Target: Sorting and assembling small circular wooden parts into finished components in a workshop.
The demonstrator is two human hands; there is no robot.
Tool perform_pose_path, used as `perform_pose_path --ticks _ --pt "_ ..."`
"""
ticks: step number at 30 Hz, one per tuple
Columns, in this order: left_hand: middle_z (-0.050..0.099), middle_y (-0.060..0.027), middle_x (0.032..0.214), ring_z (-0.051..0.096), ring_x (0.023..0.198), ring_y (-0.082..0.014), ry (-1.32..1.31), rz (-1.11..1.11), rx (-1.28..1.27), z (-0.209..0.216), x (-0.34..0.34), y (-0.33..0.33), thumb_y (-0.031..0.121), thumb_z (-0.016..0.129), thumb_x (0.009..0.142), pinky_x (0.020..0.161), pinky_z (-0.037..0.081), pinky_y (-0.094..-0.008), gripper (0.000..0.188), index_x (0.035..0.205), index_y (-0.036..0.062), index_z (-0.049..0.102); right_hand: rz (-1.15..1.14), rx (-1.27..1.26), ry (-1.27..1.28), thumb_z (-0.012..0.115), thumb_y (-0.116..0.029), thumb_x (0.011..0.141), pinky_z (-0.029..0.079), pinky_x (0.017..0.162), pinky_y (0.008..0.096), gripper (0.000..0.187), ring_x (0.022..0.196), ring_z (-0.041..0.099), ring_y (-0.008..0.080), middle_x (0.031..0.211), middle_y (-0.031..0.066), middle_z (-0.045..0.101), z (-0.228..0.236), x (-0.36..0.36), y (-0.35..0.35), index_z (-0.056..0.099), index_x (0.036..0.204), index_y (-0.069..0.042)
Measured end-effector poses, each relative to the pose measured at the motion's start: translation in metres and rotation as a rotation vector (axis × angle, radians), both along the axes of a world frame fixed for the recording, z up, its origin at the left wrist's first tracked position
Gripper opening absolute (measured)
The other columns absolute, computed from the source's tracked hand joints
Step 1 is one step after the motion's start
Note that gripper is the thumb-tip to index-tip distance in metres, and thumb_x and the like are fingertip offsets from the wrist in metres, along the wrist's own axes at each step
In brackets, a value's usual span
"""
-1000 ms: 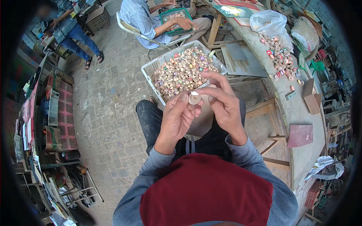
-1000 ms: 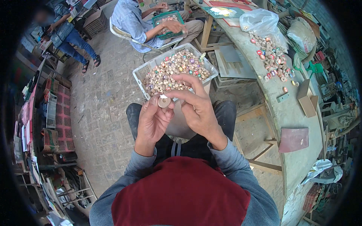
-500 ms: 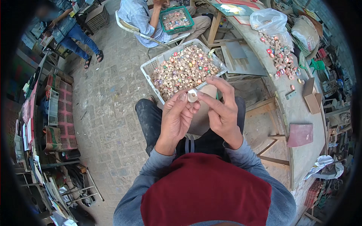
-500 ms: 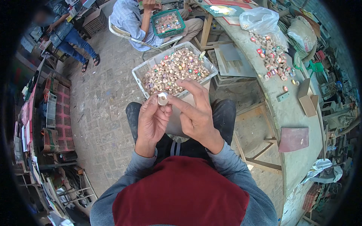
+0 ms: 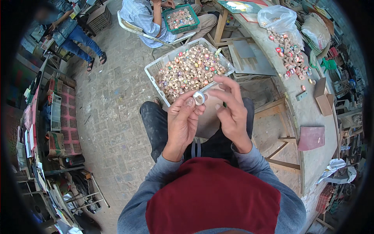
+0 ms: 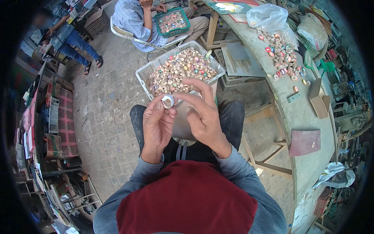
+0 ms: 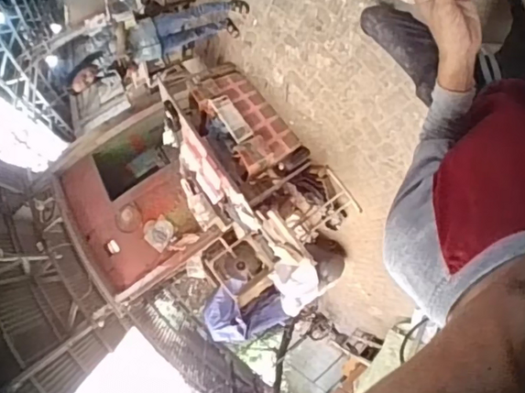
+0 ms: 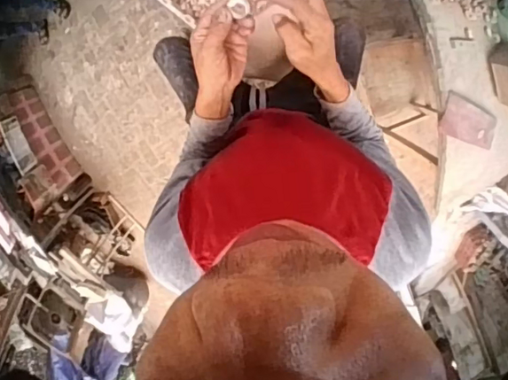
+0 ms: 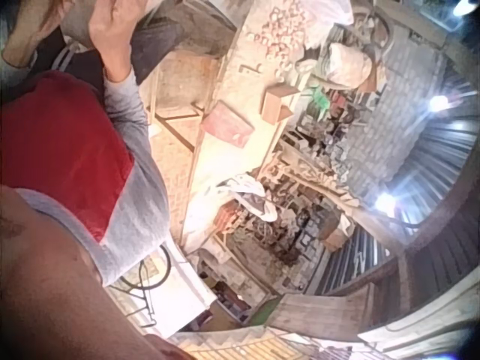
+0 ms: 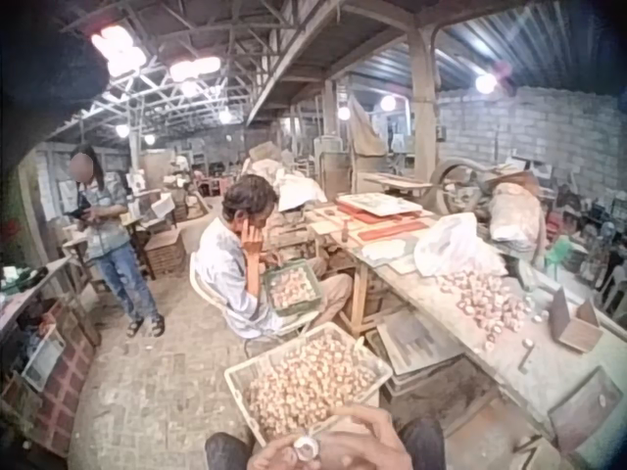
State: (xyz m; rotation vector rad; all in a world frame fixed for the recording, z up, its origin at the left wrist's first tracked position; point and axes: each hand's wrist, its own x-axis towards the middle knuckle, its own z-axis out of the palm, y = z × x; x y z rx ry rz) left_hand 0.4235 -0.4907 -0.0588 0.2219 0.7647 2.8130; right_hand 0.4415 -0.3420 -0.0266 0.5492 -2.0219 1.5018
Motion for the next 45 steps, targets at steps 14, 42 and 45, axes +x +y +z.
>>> perform_pose_path --ticks 14,42,45 --pt "0.067 -0.0093 0.103 0.065 0.093 -0.0129 0.098 0.091 -0.111 -0.003 0.002 0.005 -0.001 0.065 0.091 0.085 0.052 -0.0267 0.028 0.118 -0.0031 0.060 0.124 -0.080 -0.196 0.049 0.006 0.070 0.029 0.113 0.0420 0.055 0.135 0.040 0.0309 0.139 0.0163 0.046 -0.006 0.003 -0.002 0.064 0.122 -0.003" --pt "0.069 -0.0124 0.101 0.070 0.089 -0.0178 0.069 0.094 -0.124 -0.006 0.002 0.003 0.004 0.061 0.095 0.080 0.058 -0.0268 0.026 0.119 -0.0036 0.057 0.024 -0.019 -0.122 0.048 0.006 0.071 0.031 0.110 0.0426 0.051 0.130 0.044 0.0295 0.137 0.0158 0.050 -0.004 0.001 -0.001 0.071 0.114 -0.006" --pt "0.069 -0.0123 0.101 0.070 0.089 -0.0174 0.079 0.091 -0.124 -0.006 0.001 0.004 0.004 0.061 0.095 0.081 0.058 -0.0268 0.026 0.119 -0.0037 0.057 0.013 0.012 -0.090 0.048 0.006 0.070 0.032 0.109 0.0429 0.052 0.128 0.044 0.0306 0.137 0.0163 0.051 -0.005 0.000 -0.001 0.072 0.114 -0.007"
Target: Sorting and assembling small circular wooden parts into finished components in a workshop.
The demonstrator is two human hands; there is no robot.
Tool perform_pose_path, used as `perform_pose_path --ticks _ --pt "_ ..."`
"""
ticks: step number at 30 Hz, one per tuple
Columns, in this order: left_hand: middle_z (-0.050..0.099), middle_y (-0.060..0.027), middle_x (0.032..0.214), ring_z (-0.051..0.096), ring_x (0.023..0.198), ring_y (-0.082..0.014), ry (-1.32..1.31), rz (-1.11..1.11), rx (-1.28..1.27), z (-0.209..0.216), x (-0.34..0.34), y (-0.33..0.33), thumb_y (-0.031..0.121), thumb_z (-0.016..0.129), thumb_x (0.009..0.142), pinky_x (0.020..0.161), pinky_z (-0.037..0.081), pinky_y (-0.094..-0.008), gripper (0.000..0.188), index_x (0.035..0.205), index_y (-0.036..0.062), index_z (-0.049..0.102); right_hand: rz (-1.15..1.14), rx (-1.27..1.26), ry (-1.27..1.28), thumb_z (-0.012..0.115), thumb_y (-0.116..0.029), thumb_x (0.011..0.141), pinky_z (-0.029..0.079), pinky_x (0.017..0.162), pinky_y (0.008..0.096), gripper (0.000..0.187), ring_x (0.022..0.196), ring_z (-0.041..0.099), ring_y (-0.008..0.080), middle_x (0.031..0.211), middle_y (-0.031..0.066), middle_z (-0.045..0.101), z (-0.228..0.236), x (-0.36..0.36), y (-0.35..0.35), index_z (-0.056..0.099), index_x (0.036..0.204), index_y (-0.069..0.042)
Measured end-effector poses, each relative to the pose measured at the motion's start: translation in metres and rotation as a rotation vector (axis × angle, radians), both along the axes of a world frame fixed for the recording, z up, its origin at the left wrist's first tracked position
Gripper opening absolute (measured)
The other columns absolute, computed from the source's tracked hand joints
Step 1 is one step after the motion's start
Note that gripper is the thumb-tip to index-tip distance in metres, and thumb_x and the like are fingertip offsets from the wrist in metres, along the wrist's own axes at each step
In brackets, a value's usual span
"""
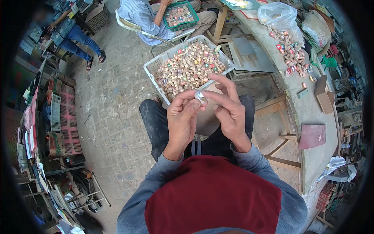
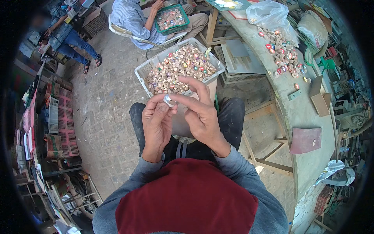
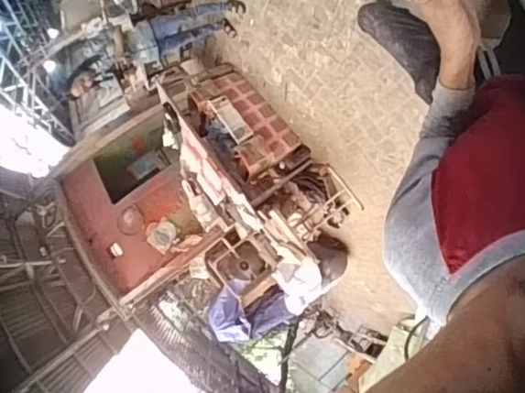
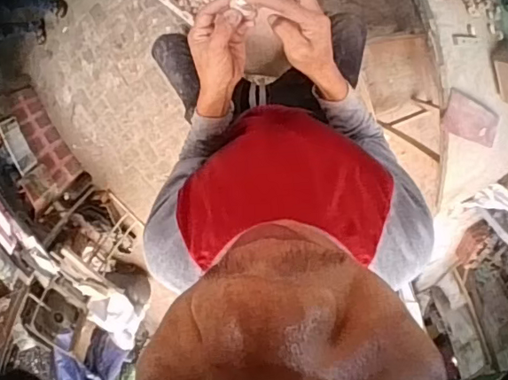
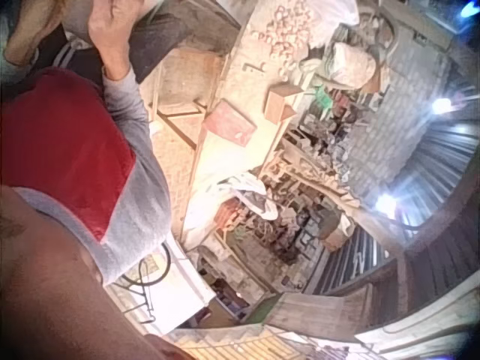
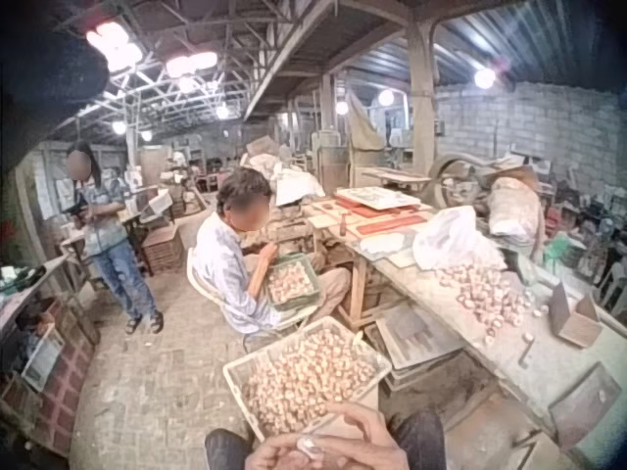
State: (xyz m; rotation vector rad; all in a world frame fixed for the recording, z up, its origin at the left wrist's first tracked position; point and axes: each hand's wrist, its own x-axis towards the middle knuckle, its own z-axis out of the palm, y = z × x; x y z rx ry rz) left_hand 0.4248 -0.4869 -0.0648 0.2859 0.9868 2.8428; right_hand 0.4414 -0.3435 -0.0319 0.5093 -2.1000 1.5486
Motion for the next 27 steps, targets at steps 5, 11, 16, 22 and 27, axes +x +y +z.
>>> perform_pose_path --ticks 5,11,16,22,27 --pt "0.069 -0.0154 0.104 0.069 0.092 -0.0187 -0.012 -0.018 0.047 -0.001 -0.001 -0.002 -0.002 0.060 0.093 0.082 0.056 -0.0282 0.026 0.119 -0.0052 0.058 -0.095 0.162 0.091 0.049 0.006 0.069 0.032 0.108 0.0436 0.052 0.127 0.045 0.0332 0.136 0.0166 0.051 0.000 -0.001 0.000 0.073 0.113 -0.009" --pt "0.069 -0.0152 0.104 0.069 0.092 -0.0182 -0.001 -0.006 0.047 -0.002 -0.001 -0.002 -0.003 0.060 0.093 0.083 0.056 -0.0280 0.026 0.119 -0.0052 0.057 -0.169 0.271 0.190 0.050 0.006 0.068 0.032 0.108 0.0446 0.050 0.125 0.045 0.0354 0.133 0.0159 0.052 -0.005 -0.001 0.006 0.075 0.109 -0.011" --pt "0.068 -0.0151 0.107 0.067 0.093 -0.0174 -0.029 0.010 0.067 -0.004 -0.001 -0.002 -0.002 0.061 0.093 0.084 0.055 -0.0287 0.027 0.120 -0.0051 0.057 0.090 -0.185 0.009 0.049 0.006 0.071 0.033 0.109 0.0437 0.046 0.127 0.045 0.0299 0.132 0.0140 0.052 -0.009 0.003 0.010 0.072 0.109 -0.005" --pt "0.067 -0.0133 0.109 0.065 0.097 -0.0164 0.034 0.007 0.048 -0.002 0.001 0.000 -0.002 0.063 0.091 0.087 0.054 -0.0302 0.029 0.119 -0.0045 0.057 0.118 -0.177 -0.133 0.048 0.007 0.071 0.029 0.111 0.0443 0.052 0.133 0.041 0.0295 0.140 0.0143 0.044 -0.001 0.001 0.003 0.067 0.118 -0.005" --pt "0.065 -0.0128 0.110 0.066 0.096 -0.0164 0.060 0.003 -0.008 -0.005 0.002 0.000 0.000 0.060 0.093 0.085 0.056 -0.0280 0.028 0.120 -0.0041 0.055 0.124 -0.065 -0.120 0.046 0.009 0.070 0.028 0.112 0.0434 0.054 0.136 0.039 0.0304 0.142 0.0150 0.042 -0.005 0.000 0.004 0.068 0.118 -0.006"
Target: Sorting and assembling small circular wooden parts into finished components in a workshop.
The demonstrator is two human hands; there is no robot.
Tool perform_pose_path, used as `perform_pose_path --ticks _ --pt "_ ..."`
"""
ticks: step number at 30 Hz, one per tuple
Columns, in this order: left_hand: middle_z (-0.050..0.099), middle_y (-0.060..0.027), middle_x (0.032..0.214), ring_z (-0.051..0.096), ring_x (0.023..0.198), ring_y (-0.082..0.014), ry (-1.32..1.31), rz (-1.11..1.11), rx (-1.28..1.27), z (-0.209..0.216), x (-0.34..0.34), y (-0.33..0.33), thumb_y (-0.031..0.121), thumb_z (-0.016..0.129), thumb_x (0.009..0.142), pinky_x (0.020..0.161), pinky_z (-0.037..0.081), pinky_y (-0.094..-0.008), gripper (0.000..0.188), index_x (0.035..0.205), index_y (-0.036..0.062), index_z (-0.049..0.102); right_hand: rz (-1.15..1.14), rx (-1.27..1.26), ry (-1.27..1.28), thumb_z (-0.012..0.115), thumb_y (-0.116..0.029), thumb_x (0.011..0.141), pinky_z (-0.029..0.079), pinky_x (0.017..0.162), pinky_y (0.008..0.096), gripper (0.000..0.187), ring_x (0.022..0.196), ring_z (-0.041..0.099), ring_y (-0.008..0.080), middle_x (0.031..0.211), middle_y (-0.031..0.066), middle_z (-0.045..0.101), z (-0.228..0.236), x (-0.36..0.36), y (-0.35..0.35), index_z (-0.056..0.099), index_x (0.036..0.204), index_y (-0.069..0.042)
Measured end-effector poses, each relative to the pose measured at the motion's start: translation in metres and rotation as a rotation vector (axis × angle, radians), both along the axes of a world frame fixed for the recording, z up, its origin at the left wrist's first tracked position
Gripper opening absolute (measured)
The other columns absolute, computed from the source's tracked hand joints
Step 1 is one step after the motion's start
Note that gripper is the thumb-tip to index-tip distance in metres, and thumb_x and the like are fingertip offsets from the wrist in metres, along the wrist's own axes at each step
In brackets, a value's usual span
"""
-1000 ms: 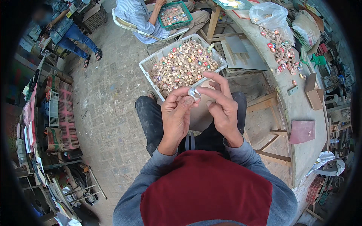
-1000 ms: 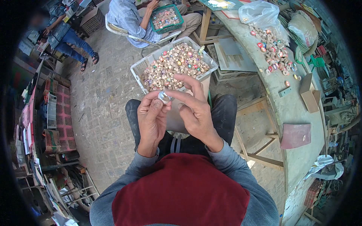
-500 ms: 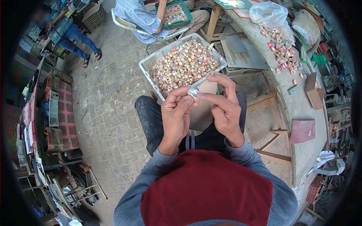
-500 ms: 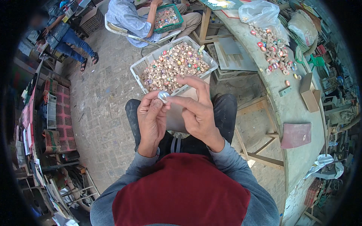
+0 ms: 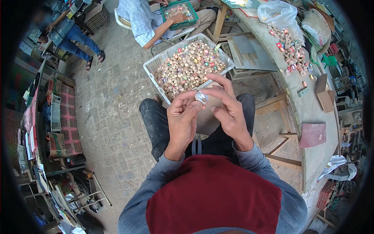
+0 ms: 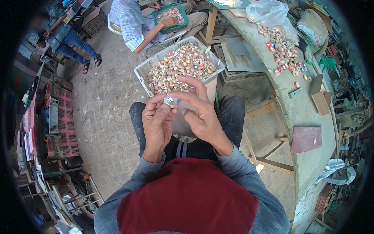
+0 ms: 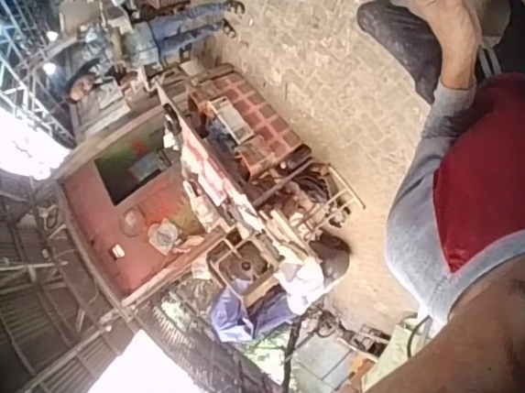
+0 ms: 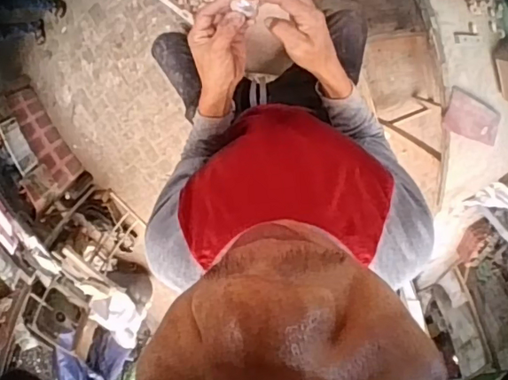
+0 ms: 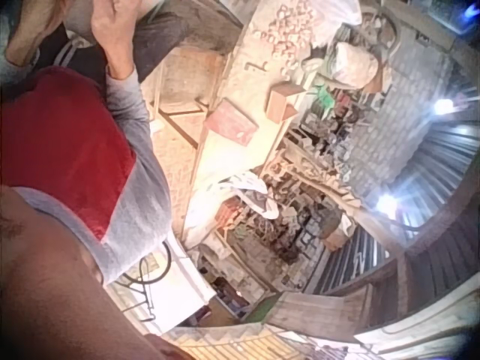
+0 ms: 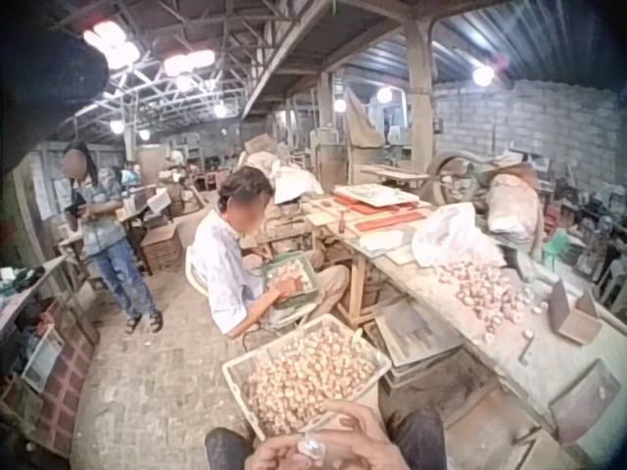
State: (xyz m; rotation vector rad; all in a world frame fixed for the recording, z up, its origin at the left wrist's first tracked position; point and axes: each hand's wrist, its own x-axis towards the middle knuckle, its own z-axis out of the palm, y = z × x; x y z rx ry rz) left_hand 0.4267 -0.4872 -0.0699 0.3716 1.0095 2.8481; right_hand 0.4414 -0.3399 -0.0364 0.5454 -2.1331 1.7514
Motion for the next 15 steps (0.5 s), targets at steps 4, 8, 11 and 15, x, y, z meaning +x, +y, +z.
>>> perform_pose_path --ticks 4,8,11,15 --pt "0.065 -0.0126 0.110 0.066 0.095 -0.0157 -0.039 0.020 -0.016 -0.001 0.000 0.001 -0.001 0.059 0.093 0.085 0.056 -0.0276 0.028 0.120 -0.0042 0.055 0.024 0.009 0.013 0.046 0.007 0.070 0.027 0.113 0.0426 0.052 0.136 0.039 0.0301 0.141 0.0144 0.045 0.000 0.001 0.003 0.069 0.115 -0.005" --pt "0.066 -0.0119 0.110 0.064 0.098 -0.0148 -0.037 0.026 0.029 -0.001 0.000 0.002 -0.003 0.063 0.091 0.086 0.053 -0.0294 0.029 0.119 -0.0039 0.057 0.167 -0.229 -0.074 0.046 0.006 0.071 0.027 0.113 0.0422 0.051 0.135 0.039 0.0286 0.141 0.0140 0.045 -0.010 0.001 0.007 0.070 0.114 -0.003" --pt "0.066 -0.0115 0.109 0.063 0.096 -0.0144 -0.028 0.039 0.022 0.000 -0.001 0.002 -0.003 0.063 0.091 0.086 0.053 -0.0291 0.028 0.118 -0.0039 0.057 0.177 -0.310 -0.096 0.045 0.006 0.071 0.028 0.112 0.0426 0.051 0.135 0.040 0.0266 0.143 0.0140 0.044 -0.008 0.001 0.007 0.069 0.115 -0.002" --pt "0.066 -0.0117 0.109 0.063 0.094 -0.0142 -0.010 0.027 0.019 -0.001 0.000 0.002 -0.004 0.062 0.091 0.086 0.052 -0.0285 0.027 0.118 -0.0042 0.057 0.057 -0.152 -0.038 0.045 0.006 0.071 0.028 0.112 0.0432 0.053 0.135 0.040 0.0274 0.143 0.0144 0.045 0.003 0.004 0.002 0.071 0.116 -0.007"
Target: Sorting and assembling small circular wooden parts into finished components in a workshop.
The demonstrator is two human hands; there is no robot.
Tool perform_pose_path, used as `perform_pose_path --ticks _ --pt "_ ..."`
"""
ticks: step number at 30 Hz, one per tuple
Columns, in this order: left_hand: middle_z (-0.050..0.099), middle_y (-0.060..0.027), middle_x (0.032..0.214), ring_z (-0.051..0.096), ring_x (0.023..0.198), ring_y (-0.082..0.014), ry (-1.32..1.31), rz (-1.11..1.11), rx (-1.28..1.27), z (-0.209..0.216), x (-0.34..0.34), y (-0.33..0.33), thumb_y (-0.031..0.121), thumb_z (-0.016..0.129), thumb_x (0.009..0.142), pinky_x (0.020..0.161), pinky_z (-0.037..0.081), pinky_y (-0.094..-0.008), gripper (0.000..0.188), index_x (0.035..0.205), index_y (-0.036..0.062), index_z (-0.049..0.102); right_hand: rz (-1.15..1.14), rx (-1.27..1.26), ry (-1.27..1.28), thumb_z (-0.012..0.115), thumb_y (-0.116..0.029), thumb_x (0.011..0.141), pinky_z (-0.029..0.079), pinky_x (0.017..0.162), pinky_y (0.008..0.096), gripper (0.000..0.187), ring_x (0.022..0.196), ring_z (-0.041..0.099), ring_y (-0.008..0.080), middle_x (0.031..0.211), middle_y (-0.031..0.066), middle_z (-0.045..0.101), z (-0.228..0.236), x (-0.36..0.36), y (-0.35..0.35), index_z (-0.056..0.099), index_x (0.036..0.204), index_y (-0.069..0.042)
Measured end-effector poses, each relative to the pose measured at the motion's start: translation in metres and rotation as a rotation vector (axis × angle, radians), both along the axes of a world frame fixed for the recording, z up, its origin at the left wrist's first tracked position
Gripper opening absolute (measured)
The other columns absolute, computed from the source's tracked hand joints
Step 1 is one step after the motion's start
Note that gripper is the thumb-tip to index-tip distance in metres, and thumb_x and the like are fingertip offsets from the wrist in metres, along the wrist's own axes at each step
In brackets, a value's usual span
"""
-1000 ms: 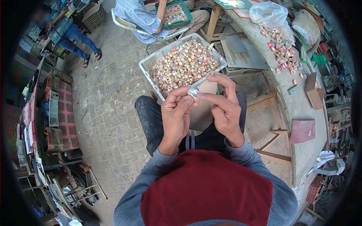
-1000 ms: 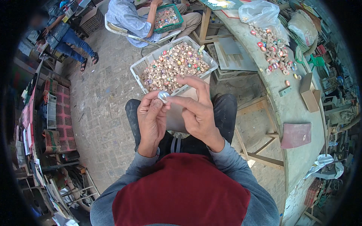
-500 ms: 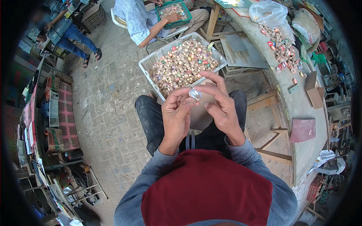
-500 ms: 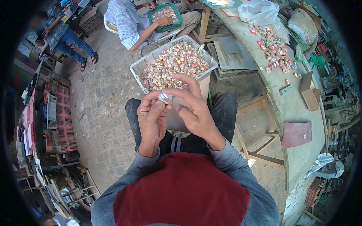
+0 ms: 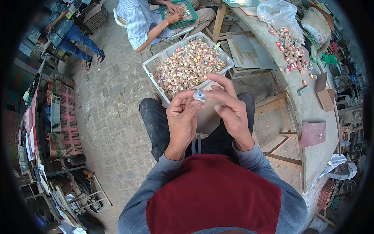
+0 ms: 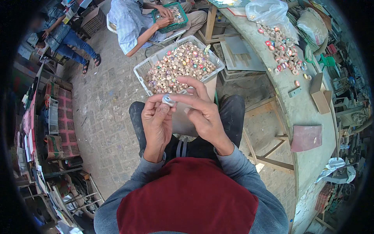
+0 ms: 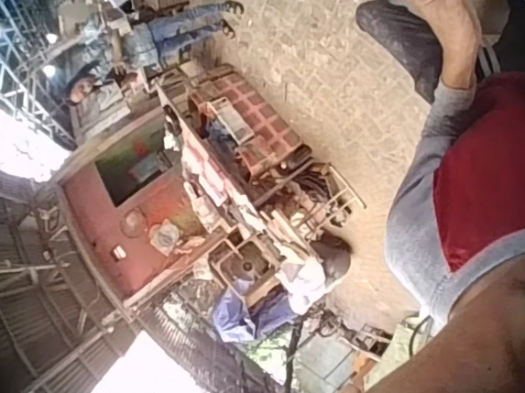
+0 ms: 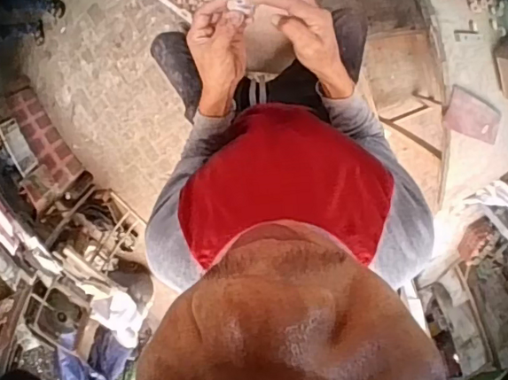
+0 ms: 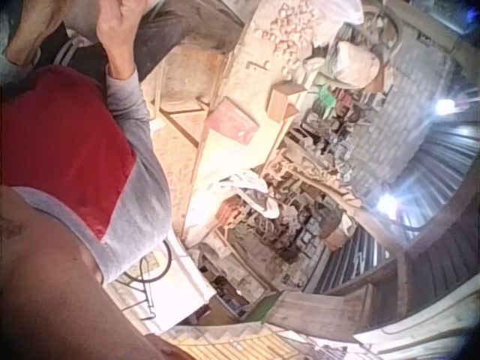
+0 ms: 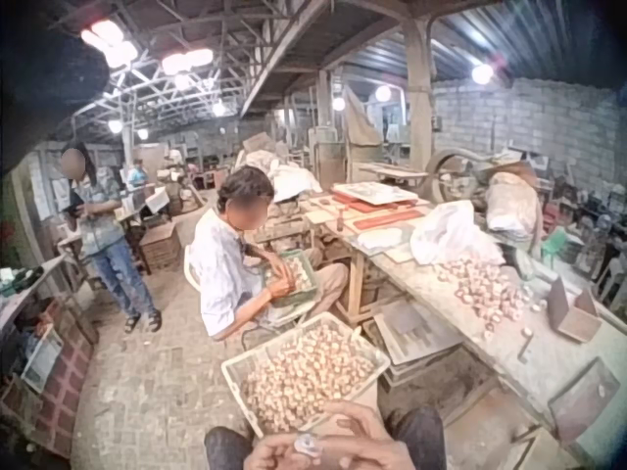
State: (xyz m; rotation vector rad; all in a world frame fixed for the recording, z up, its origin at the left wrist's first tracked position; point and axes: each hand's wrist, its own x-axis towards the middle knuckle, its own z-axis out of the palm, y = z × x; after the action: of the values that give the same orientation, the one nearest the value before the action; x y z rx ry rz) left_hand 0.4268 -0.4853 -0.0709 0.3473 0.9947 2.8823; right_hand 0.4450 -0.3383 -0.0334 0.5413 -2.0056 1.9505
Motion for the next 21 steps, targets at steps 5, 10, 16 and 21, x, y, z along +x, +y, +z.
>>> perform_pose_path --ticks 5,10,16,21 --pt "0.066 -0.0131 0.109 0.064 0.093 -0.0147 -0.002 -0.003 0.014 0.001 0.001 0.000 -0.004 0.062 0.091 0.085 0.053 -0.0282 0.027 0.118 -0.0047 0.057 -0.084 0.172 0.112 0.047 0.007 0.071 0.028 0.112 0.0438 0.054 0.133 0.042 0.0309 0.141 0.0152 0.048 -0.006 -0.001 0.000 0.072 0.115 -0.010" --pt "0.067 -0.0149 0.108 0.067 0.092 -0.0161 -0.047 -0.031 0.080 -0.003 0.003 0.001 -0.003 0.061 0.092 0.084 0.055 -0.0280 0.027 0.118 -0.0050 0.057 -0.244 0.228 0.281 0.048 0.007 0.069 0.030 0.111 0.0438 0.051 0.127 0.044 0.0333 0.137 0.0159 0.050 -0.018 -0.002 0.008 0.074 0.109 -0.010" --pt "0.068 -0.0157 0.106 0.069 0.090 -0.0172 -0.020 -0.003 0.047 -0.001 0.001 0.001 -0.003 0.061 0.093 0.083 0.057 -0.0279 0.026 0.119 -0.0054 0.057 -0.358 0.403 0.300 0.050 0.007 0.067 0.034 0.107 0.0446 0.049 0.125 0.046 0.0339 0.132 0.0163 0.052 -0.002 0.000 0.002 0.075 0.106 -0.011" --pt "0.068 -0.0162 0.108 0.069 0.092 -0.0175 -0.043 -0.035 0.051 -0.003 0.001 0.000 -0.002 0.059 0.094 0.083 0.057 -0.0273 0.025 0.119 -0.0065 0.057 -0.359 0.490 0.424 0.052 0.006 0.065 0.036 0.105 0.0447 0.051 0.124 0.046 0.0344 0.131 0.0162 0.052 -0.010 -0.002 0.010 0.074 0.108 -0.012"
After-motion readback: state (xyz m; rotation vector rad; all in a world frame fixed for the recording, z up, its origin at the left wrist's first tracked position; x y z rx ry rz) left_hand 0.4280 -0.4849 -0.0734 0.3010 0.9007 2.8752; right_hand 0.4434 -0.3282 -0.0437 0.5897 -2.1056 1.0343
